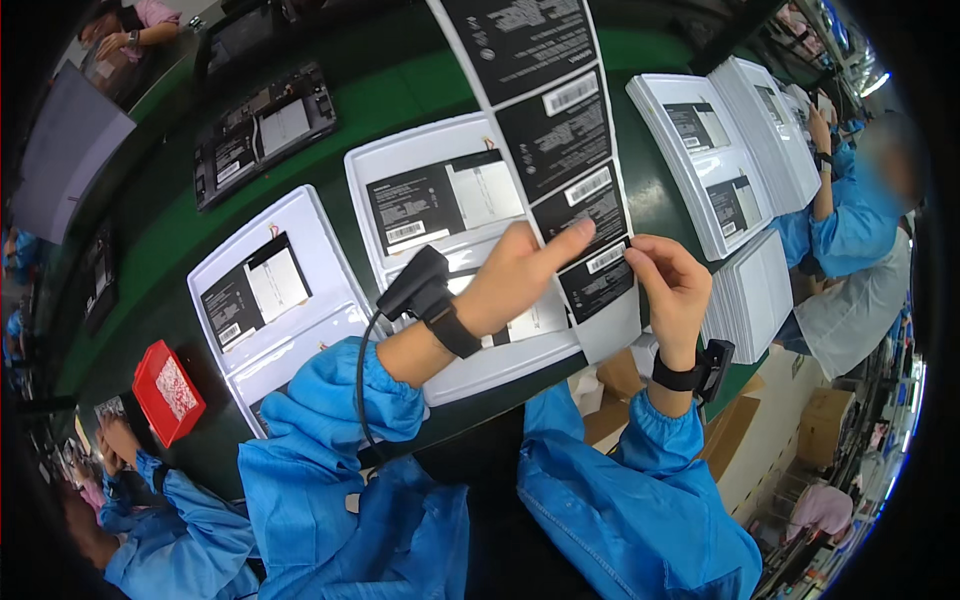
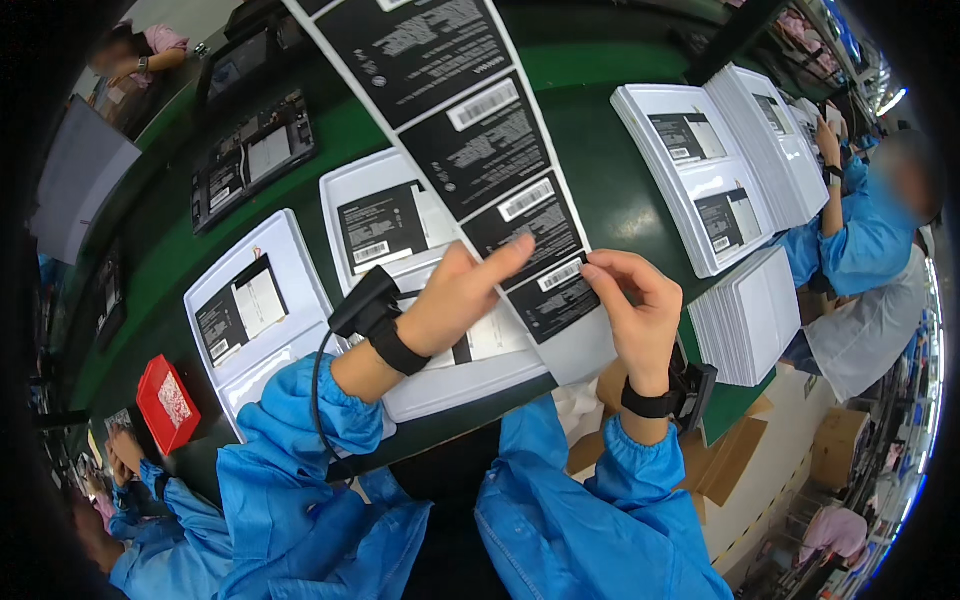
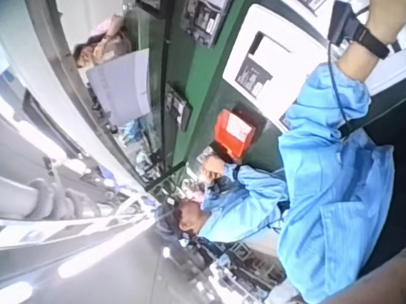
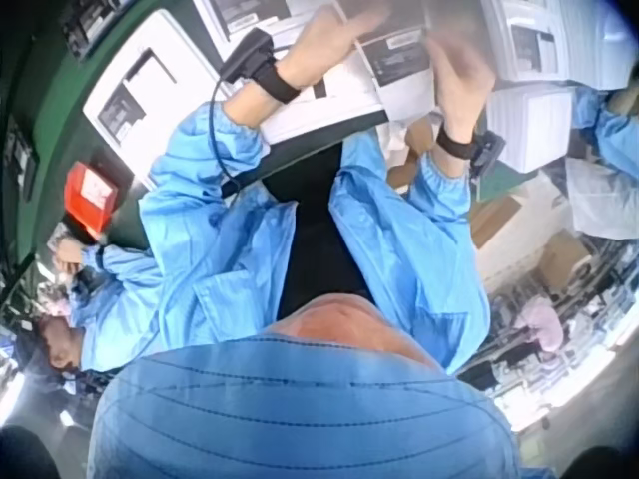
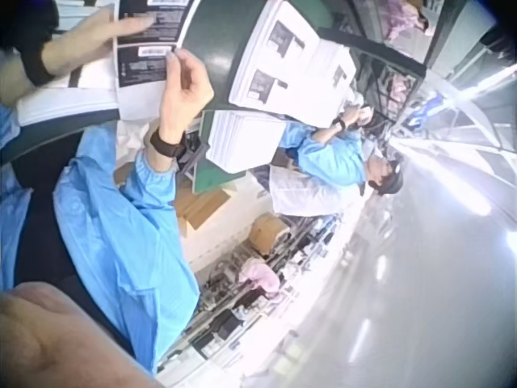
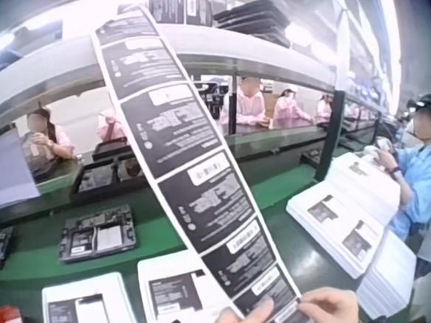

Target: The recorder is assembling tablets or laptops by connecting internal components and applying labels to battery modules.

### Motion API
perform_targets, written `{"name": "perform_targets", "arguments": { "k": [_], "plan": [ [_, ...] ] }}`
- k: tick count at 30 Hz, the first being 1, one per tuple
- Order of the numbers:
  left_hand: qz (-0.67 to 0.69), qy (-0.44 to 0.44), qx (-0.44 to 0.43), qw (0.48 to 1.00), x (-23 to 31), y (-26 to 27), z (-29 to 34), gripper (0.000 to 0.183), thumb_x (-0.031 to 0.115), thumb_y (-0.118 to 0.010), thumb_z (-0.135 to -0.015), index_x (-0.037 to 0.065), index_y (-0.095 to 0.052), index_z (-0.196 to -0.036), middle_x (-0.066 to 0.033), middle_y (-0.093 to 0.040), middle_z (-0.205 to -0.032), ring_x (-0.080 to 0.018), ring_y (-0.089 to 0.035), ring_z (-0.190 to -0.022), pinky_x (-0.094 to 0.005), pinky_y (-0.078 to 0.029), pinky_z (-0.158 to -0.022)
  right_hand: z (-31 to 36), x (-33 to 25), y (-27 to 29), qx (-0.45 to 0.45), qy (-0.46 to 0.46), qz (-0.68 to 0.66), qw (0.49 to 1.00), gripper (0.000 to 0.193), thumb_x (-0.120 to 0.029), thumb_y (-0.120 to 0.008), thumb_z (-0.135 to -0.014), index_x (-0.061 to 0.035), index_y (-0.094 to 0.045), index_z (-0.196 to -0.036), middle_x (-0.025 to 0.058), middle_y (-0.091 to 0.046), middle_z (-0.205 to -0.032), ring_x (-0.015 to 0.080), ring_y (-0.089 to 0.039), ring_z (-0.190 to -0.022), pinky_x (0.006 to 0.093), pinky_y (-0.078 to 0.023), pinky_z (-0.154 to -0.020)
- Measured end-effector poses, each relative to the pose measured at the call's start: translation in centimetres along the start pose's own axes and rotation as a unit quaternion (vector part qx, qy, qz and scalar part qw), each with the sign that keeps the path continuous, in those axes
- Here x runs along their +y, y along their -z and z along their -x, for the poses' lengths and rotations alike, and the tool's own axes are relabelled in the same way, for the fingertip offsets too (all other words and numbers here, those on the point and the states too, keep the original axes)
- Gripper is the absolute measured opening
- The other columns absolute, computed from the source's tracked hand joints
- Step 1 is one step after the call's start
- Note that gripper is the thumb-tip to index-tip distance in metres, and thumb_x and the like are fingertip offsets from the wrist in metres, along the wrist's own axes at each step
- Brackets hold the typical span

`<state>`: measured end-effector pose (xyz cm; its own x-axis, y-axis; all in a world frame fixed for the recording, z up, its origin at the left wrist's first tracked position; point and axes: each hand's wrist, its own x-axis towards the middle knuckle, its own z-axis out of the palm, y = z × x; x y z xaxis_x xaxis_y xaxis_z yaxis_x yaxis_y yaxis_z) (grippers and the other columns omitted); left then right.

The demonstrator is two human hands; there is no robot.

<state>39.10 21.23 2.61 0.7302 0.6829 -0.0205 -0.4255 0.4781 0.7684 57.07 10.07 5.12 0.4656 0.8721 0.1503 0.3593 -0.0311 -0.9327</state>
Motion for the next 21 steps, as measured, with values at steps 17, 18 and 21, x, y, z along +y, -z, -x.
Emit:
{"name": "perform_targets", "arguments": {
  "k": [17, 18, 21],
  "plan": [
    [-0.115, -0.011, -0.025, 0.993, 1.4, -1.6, 2.1, 0.03, 0.018, -0.06, -0.104, -0.001, -0.063, -0.127, -0.0051, -0.069, -0.113, -0.0121, -0.063, -0.102, -0.0283, -0.052, -0.089, -0.4, -4.0, 1.3, -0.079, 0.089, 0.1, 0.988, 0.014, -0.001, -0.078, -0.083, -0.002, -0.077, -0.097, 0.0063, -0.076, -0.086, 0.0108, -0.068, -0.071, 0.0224, -0.048, -0.06],
    [-0.149, -0.031, -0.036, 0.988, 1.4, -1.6, 2.2, 0.029, 0.016, -0.06, -0.104, -0.001, -0.062, -0.127, -0.0053, -0.069, -0.112, -0.0123, -0.063, -0.101, -0.0286, -0.052, -0.088, -0.4, -4.1, 1.4, -0.079, 0.089, 0.1, 0.988, 0.014, -0.001, -0.078, -0.083, -0.002, -0.077, -0.097, 0.0063, -0.076, -0.086, 0.0108, -0.068, -0.071, 0.0224, -0.048, -0.06],
    [-0.192, -0.033, -0.056, 0.979, 1.5, -1.5, 2.5, 0.029, 0.015, -0.06, -0.103, 0.0, -0.062, -0.127, -0.0062, -0.069, -0.112, -0.0128, -0.062, -0.1, -0.0296, -0.052, -0.088, -0.3, -4.6, 1.7, -0.101, 0.054, 0.119, 0.986, 0.011, -0.003, -0.078, -0.082, -0.0026, -0.076, -0.092, 0.0041, -0.075, -0.082, 0.0109, -0.068, -0.07, 0.0228, -0.045, -0.056]
  ]
}}
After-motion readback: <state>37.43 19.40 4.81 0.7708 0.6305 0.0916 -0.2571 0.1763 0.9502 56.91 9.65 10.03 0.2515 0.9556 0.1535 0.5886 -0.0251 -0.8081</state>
